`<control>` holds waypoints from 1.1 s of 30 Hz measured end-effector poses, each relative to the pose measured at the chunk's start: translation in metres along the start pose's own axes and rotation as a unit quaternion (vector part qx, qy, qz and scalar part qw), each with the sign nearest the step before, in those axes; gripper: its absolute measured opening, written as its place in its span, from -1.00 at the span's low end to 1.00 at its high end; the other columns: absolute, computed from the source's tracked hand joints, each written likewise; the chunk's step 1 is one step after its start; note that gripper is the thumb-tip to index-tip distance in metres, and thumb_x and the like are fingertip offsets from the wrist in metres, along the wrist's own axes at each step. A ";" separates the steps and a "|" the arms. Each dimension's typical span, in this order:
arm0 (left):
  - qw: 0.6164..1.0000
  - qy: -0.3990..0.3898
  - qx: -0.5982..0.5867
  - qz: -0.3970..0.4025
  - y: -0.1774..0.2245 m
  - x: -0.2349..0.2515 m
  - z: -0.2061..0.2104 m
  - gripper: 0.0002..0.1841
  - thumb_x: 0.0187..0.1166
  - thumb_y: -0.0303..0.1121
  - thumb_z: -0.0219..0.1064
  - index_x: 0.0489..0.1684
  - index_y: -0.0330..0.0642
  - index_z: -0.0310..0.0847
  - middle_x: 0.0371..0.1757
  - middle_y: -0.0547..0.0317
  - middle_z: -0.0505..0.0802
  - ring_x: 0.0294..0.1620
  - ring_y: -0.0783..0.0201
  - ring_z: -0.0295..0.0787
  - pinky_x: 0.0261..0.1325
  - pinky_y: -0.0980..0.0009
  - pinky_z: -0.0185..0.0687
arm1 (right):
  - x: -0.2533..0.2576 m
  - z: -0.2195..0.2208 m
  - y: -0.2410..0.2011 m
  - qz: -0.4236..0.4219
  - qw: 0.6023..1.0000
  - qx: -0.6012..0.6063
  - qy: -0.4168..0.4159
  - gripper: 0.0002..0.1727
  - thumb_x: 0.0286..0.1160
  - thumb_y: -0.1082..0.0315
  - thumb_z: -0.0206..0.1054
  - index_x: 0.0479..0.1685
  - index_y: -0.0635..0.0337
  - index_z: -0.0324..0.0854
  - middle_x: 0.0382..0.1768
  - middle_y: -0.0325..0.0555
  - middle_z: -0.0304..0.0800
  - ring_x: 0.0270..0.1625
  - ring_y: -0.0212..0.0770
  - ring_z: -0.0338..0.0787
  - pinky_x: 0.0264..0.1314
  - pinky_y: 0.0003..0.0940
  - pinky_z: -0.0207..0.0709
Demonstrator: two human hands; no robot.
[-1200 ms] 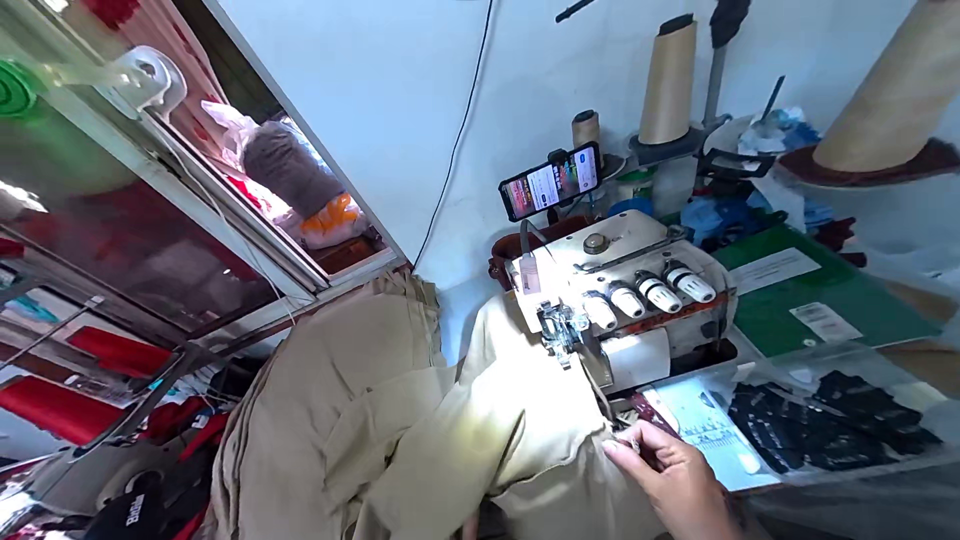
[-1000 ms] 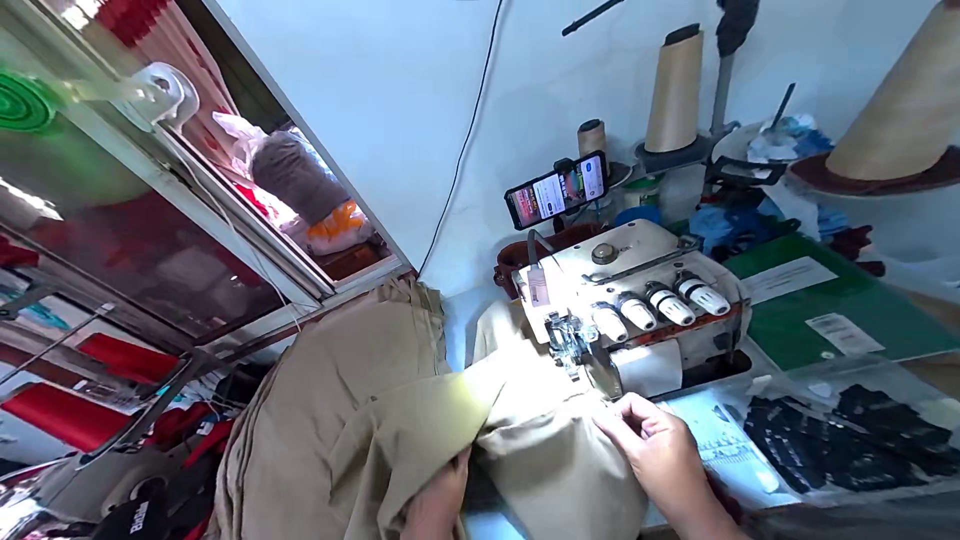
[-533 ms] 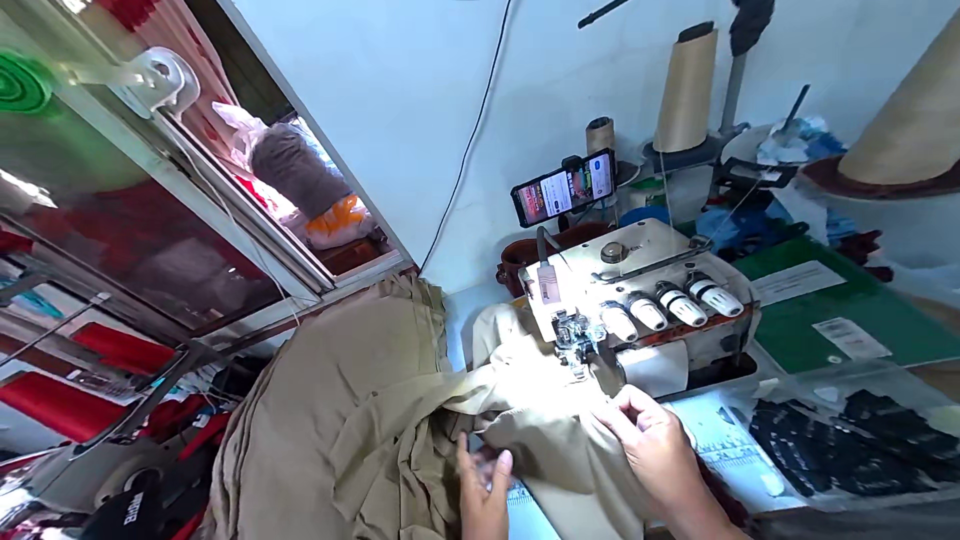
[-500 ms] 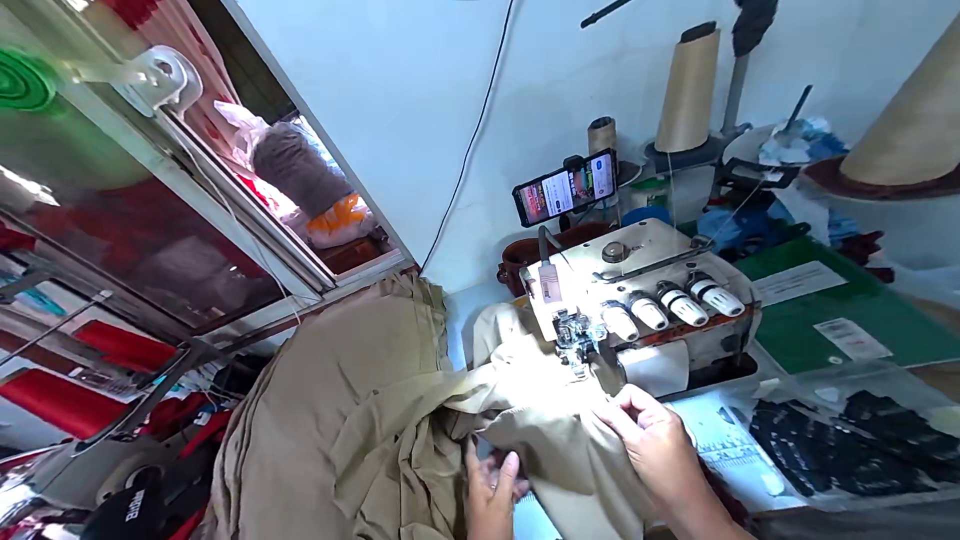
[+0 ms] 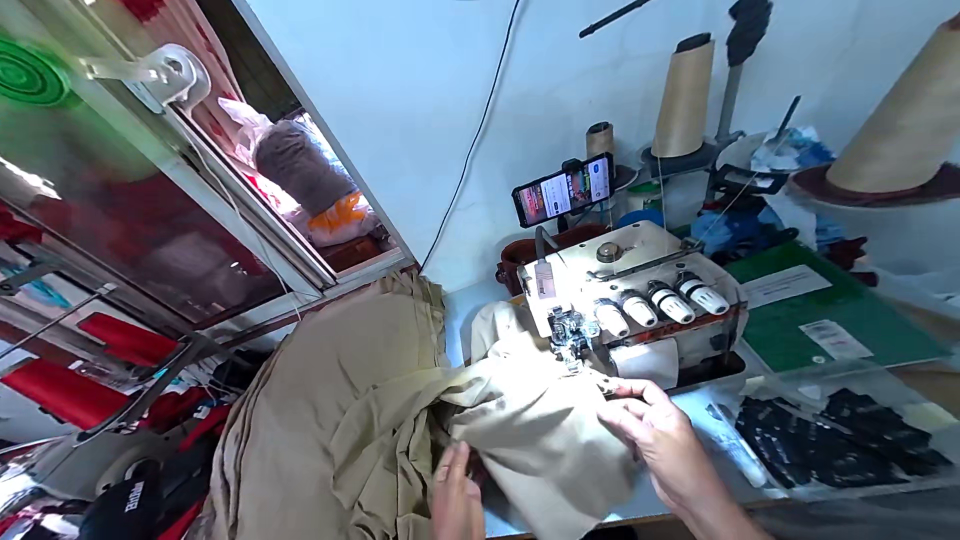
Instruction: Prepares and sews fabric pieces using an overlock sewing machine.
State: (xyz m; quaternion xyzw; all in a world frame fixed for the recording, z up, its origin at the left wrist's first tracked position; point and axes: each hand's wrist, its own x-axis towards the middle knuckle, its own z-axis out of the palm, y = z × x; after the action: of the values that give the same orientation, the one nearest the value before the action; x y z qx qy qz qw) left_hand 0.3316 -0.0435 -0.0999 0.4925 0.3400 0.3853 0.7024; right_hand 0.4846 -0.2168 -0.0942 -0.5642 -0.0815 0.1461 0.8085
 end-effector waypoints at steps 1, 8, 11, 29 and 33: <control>0.999 0.002 -0.033 0.006 0.004 0.000 -0.003 -0.71 0.87 -0.43 -0.11 0.24 -0.36 0.48 -0.09 0.09 0.80 -0.11 0.30 0.82 0.02 0.28 0.81 | -0.004 -0.001 0.002 -0.003 1.000 -0.009 -0.008 -0.61 0.14 0.56 0.50 0.00 0.24 0.53 -0.46 -0.18 0.78 -0.44 -0.34 0.78 -0.42 -0.49 0.65; 0.987 -0.087 0.098 -0.096 -0.004 -0.021 -0.010 -0.71 0.88 -0.38 -0.09 0.00 -0.39 0.53 -0.34 0.06 0.86 -0.39 0.28 0.86 -0.24 0.33 0.83 | -0.032 -0.004 0.012 -0.104 0.991 -0.082 -0.018 -0.64 0.02 0.56 0.55 -0.17 0.19 0.55 -0.38 -0.29 0.73 -0.41 -0.46 0.74 -0.42 -0.60 0.64; 0.995 -0.027 0.073 -0.063 0.005 -0.024 -0.010 -0.66 0.89 -0.36 -0.11 0.07 -0.39 0.57 -0.29 0.12 0.89 -0.28 0.33 0.89 -0.11 0.33 0.87 | -0.036 -0.009 0.015 -0.115 0.989 -0.088 -0.039 -0.74 0.07 0.59 0.49 -0.22 0.22 0.67 -0.37 -0.30 0.78 -0.40 -0.50 0.72 -0.38 -0.64 0.62; 0.991 -0.059 0.065 -0.100 -0.004 -0.030 -0.008 -0.79 0.83 -0.48 0.00 -0.06 -0.41 0.53 -0.27 0.03 0.83 -0.31 0.25 0.85 -0.12 0.30 0.85 | -0.045 -0.019 0.030 -0.182 0.975 -0.126 -0.019 -0.62 0.09 0.51 0.49 -0.02 0.25 0.59 -0.29 -0.29 0.78 -0.30 -0.49 0.77 -0.27 -0.60 0.70; 0.995 -0.052 0.034 -0.080 -0.009 -0.034 -0.012 -0.76 0.78 -0.57 0.00 -0.15 -0.43 0.61 -0.38 0.03 0.84 -0.44 0.28 0.82 -0.25 0.35 0.83 | -0.050 -0.031 0.037 -0.197 0.969 -0.145 -0.023 -0.75 0.15 0.48 0.49 -0.14 0.22 0.68 -0.32 -0.30 0.83 -0.35 -0.49 0.80 -0.29 -0.59 0.72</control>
State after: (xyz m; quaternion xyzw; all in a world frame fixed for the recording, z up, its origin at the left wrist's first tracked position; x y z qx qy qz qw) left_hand 0.3066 -0.0697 -0.1082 0.5069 0.3537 0.2902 0.7306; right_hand 0.4414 -0.2488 -0.1375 -0.6448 -0.2301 -0.0162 0.7287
